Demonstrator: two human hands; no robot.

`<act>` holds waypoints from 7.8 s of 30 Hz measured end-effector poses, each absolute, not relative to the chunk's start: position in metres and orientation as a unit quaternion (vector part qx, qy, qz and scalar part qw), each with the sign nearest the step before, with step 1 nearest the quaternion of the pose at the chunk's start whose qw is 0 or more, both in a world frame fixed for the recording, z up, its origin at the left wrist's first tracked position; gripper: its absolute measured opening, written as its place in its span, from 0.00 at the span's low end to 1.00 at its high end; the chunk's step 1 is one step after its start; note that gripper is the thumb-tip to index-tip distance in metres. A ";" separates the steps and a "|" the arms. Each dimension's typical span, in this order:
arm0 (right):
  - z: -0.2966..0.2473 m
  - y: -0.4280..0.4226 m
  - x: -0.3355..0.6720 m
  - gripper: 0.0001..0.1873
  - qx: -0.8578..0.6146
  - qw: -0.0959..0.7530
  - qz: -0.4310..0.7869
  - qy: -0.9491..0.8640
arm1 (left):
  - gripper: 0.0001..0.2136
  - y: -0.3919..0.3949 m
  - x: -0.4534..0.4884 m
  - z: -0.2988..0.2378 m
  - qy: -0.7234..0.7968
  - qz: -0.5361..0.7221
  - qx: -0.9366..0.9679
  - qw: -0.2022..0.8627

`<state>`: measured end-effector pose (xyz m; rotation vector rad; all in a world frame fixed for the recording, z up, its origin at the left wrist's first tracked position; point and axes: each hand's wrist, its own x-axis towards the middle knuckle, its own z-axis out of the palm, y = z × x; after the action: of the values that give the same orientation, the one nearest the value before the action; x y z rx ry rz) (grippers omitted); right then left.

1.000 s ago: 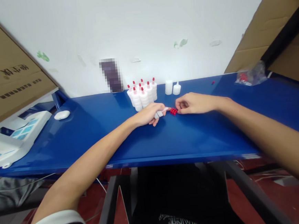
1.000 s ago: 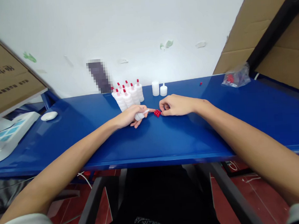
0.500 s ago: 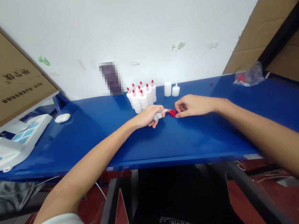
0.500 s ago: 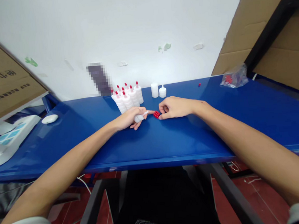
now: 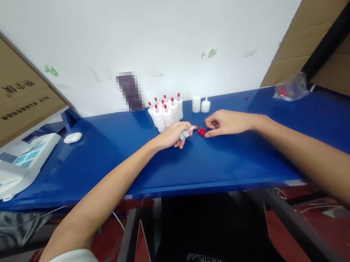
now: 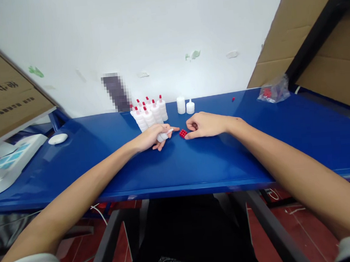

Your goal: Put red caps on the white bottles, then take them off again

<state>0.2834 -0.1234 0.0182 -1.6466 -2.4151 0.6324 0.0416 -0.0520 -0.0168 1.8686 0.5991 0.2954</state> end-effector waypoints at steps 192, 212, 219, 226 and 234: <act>-0.030 -0.038 0.317 0.14 -0.601 0.514 -0.031 -0.611 | 0.09 -0.059 0.048 -0.025 0.256 0.170 0.931 0.198; -0.014 -0.083 0.269 0.11 -0.481 0.455 -0.078 -0.746 | 0.16 -0.043 0.012 0.001 0.436 0.398 0.807 0.004; -0.012 -0.088 0.262 0.13 -0.475 0.444 -0.070 -0.757 | 0.12 -0.043 0.013 0.001 0.437 0.377 0.816 -0.022; -0.013 -0.092 0.256 0.12 -0.444 0.455 -0.061 -0.770 | 0.09 -0.049 0.012 -0.004 0.235 0.388 0.889 0.063; -0.004 -0.104 0.243 0.12 -0.398 0.449 -0.037 -0.799 | 0.09 -0.049 0.019 -0.013 0.225 0.434 0.848 0.203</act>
<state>0.2430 -0.1039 -0.0038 -0.9851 -1.9759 -0.0903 0.0187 -0.0492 -0.0133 2.3674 0.6284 1.2096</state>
